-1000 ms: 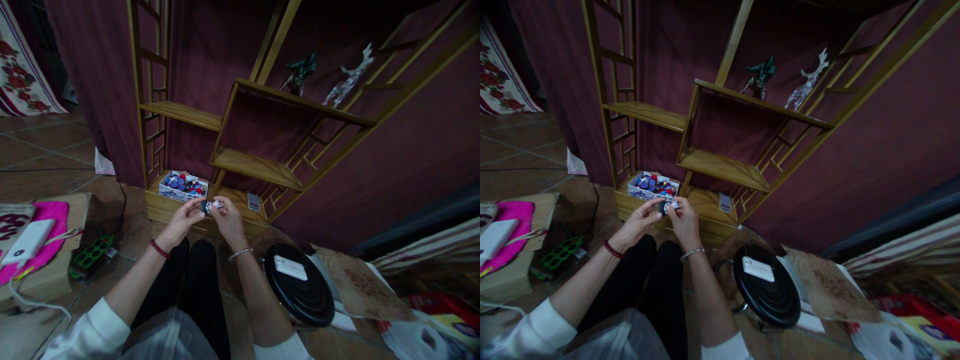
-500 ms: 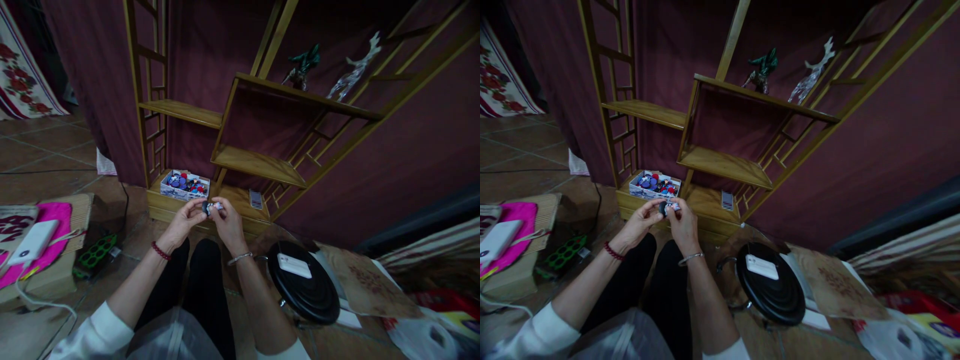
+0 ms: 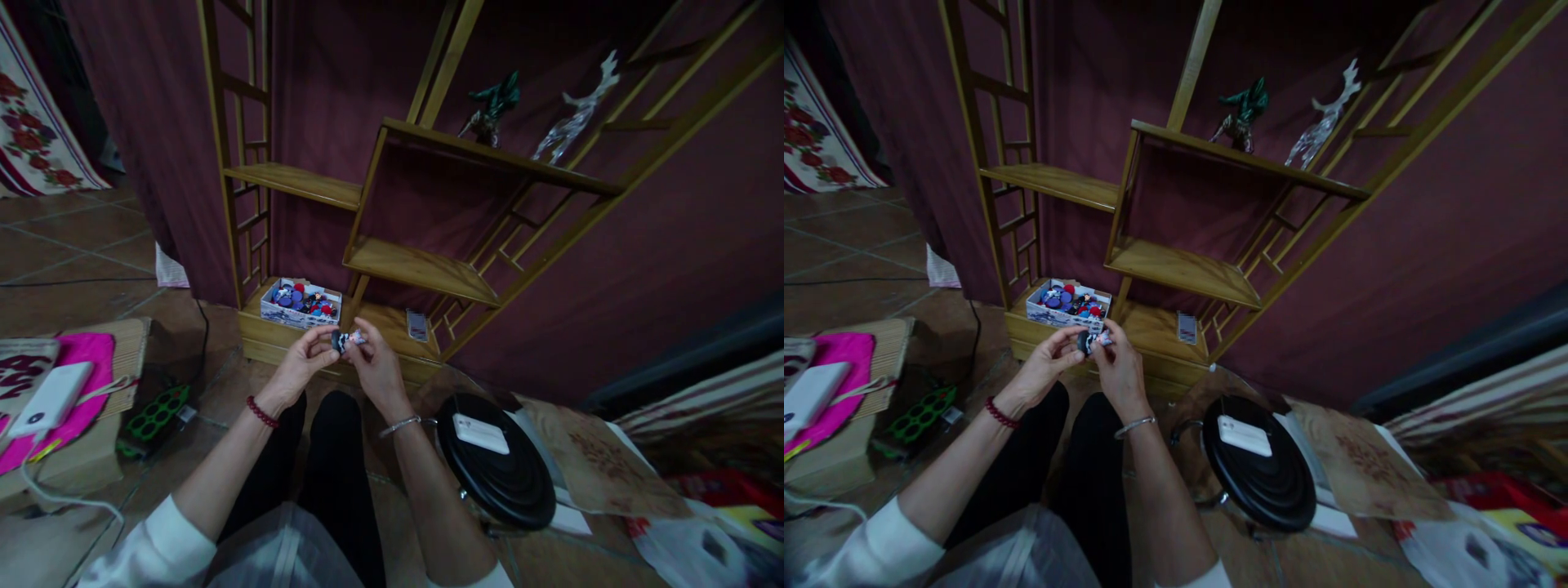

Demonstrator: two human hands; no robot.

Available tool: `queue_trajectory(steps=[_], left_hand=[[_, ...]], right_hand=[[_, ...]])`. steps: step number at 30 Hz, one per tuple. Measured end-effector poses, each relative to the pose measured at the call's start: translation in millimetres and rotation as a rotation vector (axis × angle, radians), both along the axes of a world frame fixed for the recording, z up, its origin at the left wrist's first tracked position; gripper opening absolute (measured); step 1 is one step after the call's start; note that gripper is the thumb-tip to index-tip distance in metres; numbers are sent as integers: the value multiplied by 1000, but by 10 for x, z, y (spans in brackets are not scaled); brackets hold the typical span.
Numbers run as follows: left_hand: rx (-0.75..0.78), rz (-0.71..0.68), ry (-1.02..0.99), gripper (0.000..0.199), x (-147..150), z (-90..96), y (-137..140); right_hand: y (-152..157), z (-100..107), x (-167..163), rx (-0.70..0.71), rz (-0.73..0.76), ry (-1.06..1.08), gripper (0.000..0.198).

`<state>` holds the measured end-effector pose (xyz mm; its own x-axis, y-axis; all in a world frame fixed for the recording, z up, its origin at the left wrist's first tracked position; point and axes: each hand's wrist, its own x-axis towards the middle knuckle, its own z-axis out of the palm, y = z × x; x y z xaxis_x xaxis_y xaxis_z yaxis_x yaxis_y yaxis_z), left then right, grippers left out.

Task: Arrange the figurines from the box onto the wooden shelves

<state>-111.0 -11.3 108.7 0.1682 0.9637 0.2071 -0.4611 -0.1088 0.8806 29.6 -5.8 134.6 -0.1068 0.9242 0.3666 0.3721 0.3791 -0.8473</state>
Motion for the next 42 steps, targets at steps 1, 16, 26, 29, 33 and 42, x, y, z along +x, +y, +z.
queue_trajectory(steps=[1, 16, 26, 29, 33, 42], left_hand=[[1, -1, 1, 44, 2, 6, -2], [19, 32, 1, 36, -5, 1, 8], [-13, 58, -39, 36, -15, 22, -17], [-25, 72, -46, 36, -11, 29, -19], [-29, 83, -60, 35, -3, 29, -24], [-77, 73, -128, 35, 29, 18, -42]], right_hand=[[5, -9, 1, -7, 1, 29, 41], [-20, 46, -33, -10, 55, 38, 29], [-56, 188, -41, 87, 108, -78, 27], [-57, 232, -42, 118, 124, -92, 27], [-46, 252, -42, 137, 147, -105, 29], [-26, 333, -8, 189, 191, -216, 32]])
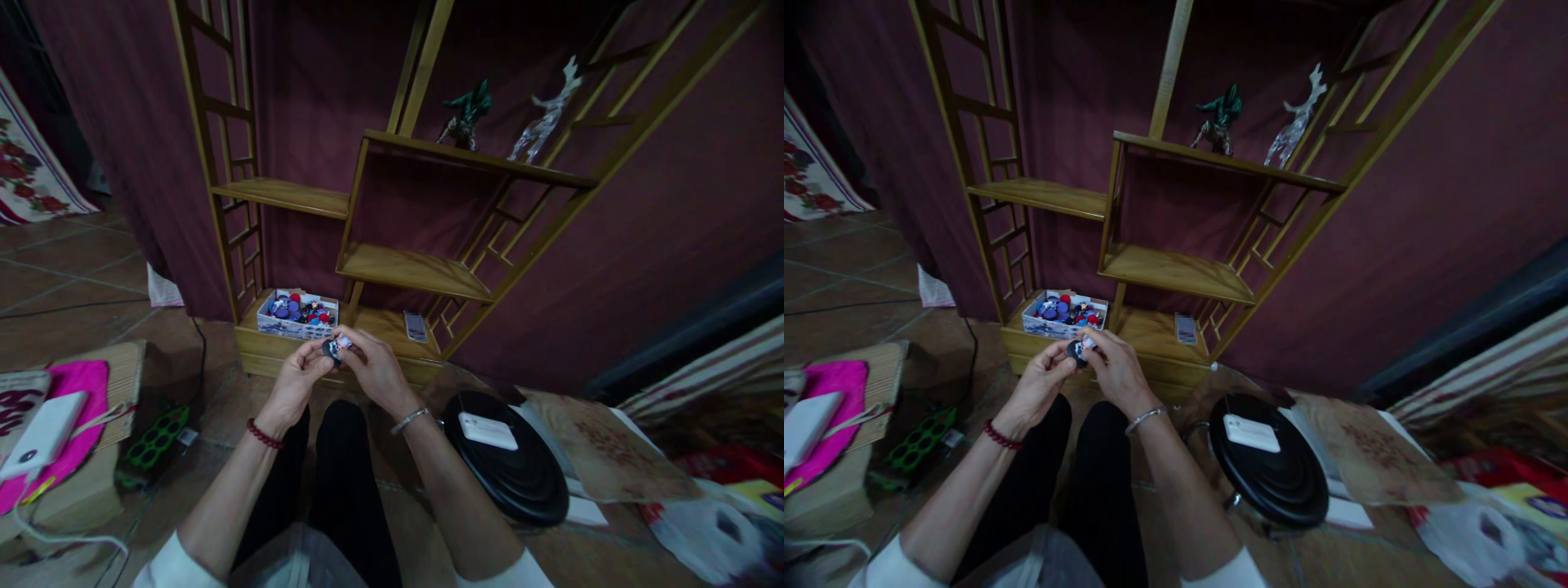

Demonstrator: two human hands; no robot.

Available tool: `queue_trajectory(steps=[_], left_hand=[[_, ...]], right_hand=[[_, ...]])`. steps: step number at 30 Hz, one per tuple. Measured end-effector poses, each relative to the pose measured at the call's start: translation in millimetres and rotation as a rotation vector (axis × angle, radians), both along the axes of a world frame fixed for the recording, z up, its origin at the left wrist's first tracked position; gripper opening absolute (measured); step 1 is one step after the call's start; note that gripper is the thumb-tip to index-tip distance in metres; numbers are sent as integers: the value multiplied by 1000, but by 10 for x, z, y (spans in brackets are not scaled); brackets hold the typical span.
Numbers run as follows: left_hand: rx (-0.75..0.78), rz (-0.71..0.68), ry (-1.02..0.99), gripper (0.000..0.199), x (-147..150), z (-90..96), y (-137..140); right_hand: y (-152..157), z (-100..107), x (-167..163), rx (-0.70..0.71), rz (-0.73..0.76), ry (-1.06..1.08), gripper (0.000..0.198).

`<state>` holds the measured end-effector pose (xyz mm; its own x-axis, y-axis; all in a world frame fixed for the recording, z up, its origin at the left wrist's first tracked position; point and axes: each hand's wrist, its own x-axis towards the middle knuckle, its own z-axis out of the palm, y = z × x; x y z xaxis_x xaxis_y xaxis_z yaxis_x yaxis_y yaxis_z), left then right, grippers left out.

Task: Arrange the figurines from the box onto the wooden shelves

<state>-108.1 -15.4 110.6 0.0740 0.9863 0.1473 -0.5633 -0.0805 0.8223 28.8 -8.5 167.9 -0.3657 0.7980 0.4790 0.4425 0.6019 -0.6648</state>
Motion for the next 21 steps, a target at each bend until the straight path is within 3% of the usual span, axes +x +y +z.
queue_trajectory(steps=[8, 15, 21], left_hand=[[-22, -15, -48, 33, 38, 12, -24], [-23, 5, -78, 38, 49, -7, -21], [-25, 5, -76, 38, 48, 13, -47]], right_hand=[[-3, 62, 15, 51, 60, -65, 33], [-16, -46, -16, 25, -31, -61, 39], [-19, -21, -40, 53, -41, -73, 42]])
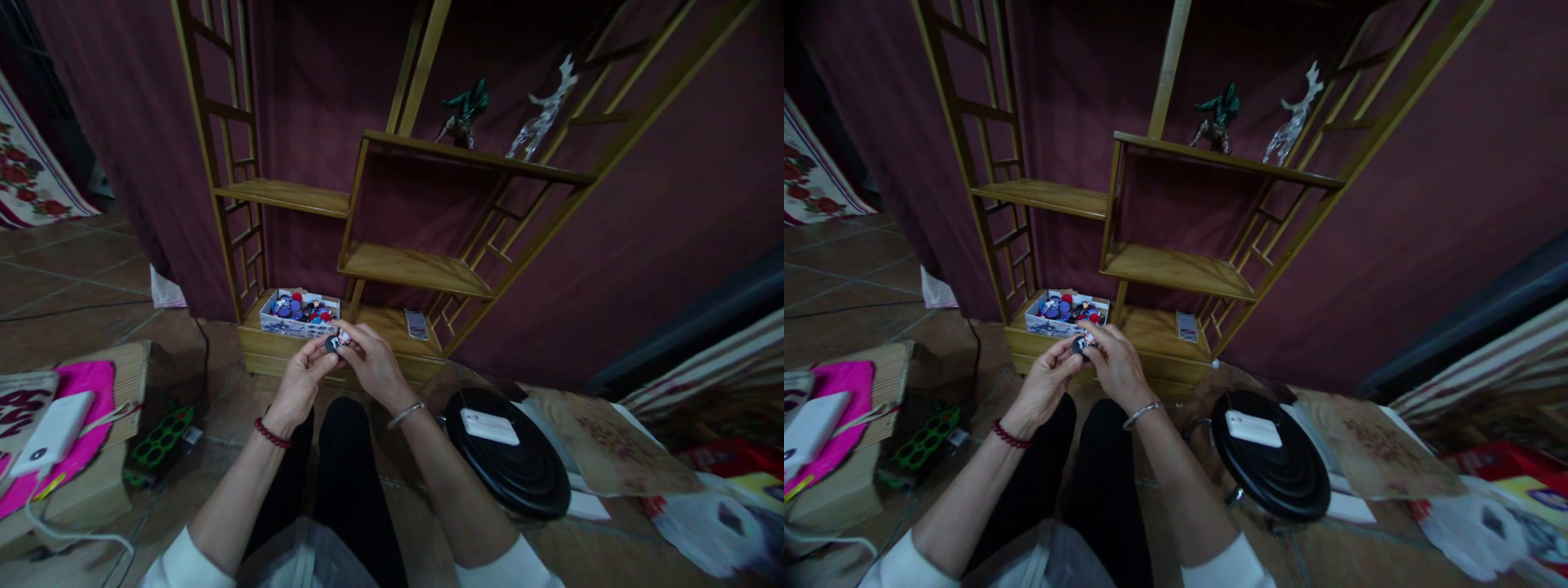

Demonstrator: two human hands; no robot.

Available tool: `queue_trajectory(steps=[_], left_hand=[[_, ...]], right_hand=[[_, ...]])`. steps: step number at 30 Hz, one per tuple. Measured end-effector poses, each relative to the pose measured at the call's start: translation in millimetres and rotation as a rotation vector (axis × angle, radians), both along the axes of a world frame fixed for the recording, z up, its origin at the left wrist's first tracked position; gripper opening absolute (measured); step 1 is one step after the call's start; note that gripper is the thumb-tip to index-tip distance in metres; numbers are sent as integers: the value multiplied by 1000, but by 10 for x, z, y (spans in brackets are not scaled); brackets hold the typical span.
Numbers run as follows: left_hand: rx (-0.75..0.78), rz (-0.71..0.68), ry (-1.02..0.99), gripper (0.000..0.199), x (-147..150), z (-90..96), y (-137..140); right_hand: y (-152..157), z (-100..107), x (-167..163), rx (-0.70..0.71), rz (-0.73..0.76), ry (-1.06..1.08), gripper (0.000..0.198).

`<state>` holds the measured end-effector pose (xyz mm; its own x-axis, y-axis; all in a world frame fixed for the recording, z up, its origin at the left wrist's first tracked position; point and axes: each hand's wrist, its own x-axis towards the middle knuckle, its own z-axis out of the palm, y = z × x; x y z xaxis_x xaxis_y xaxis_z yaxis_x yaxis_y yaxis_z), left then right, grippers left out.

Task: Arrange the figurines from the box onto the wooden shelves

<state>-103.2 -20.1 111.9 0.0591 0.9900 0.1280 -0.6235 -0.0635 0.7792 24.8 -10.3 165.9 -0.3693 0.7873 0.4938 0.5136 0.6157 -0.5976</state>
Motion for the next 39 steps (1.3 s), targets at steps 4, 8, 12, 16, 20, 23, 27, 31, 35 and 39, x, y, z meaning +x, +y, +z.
queue_trajectory(steps=[4, 8, 12, 16, 20, 23, 27, 31, 35, 39], left_hand=[[-5, -1, -16, 36, 8, -2, -21], [-6, -14, -53, 32, 12, 2, -36], [-3, -34, -91, 29, 27, 29, -45], [5, -59, -103, 26, 37, 55, -61], [27, -108, -101, 25, 33, 61, -78], [24, -113, -106, 25, 37, 59, -75], [19, -104, -120, 25, 55, 58, -54], [10, -72, -125, 27, 67, 45, -23], [8, -68, -116, 31, 74, 28, 0], [-3, -74, -97, 32, 79, 50, -9]], right_hand=[[2, 17, 7, -1, 24, 4, 40], [21, 8, 34, 11, 75, 13, 37], [39, 30, 76, 48, 134, 10, 35], [36, 85, 113, 50, 175, -22, 36], [21, 134, 133, 63, 191, -64, 37], [14, 150, 140, 80, 196, -88, 38], [20, 112, 136, 63, 139, -51, 47], [46, 9, 111, -19, 17, 68, 47], [73, -61, 91, -83, -60, 175, 29], [72, -59, 94, -37, -54, 178, 19]])
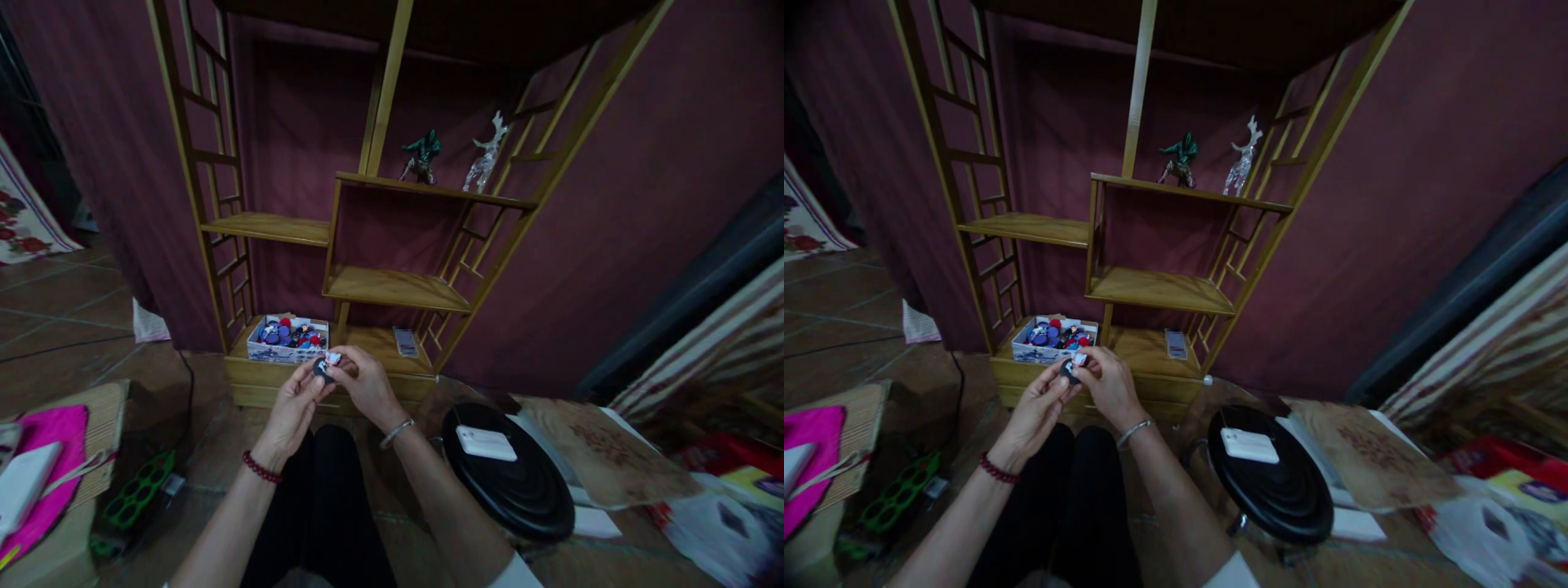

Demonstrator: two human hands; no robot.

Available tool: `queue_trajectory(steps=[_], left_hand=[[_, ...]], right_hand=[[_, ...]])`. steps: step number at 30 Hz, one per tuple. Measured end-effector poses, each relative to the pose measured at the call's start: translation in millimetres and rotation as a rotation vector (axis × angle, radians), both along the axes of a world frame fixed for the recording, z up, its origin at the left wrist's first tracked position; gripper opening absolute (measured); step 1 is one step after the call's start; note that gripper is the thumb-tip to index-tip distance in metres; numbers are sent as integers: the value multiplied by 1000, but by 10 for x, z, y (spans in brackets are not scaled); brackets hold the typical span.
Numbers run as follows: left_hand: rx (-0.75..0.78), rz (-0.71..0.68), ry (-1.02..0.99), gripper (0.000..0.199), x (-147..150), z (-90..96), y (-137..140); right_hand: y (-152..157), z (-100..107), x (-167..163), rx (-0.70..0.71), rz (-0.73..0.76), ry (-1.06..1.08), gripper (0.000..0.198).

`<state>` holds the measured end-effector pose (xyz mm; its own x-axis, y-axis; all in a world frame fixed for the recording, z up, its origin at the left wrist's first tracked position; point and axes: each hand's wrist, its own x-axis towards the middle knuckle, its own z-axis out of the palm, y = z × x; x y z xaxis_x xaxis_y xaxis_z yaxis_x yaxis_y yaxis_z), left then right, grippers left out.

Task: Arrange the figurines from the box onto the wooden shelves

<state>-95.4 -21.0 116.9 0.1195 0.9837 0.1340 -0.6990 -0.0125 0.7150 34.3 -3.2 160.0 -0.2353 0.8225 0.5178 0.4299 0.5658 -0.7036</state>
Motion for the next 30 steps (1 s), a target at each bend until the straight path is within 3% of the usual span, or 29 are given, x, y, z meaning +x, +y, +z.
queue_trajectory(steps=[22, 30], left_hand=[[-17, -32, -9, 32, 2, 149, -132], [-4, -51, -36, 31, 38, 88, -93]], right_hand=[[-94, 174, 114, 118, 102, -113, 16], [-93, 174, 118, 101, 99, -138, 18]])
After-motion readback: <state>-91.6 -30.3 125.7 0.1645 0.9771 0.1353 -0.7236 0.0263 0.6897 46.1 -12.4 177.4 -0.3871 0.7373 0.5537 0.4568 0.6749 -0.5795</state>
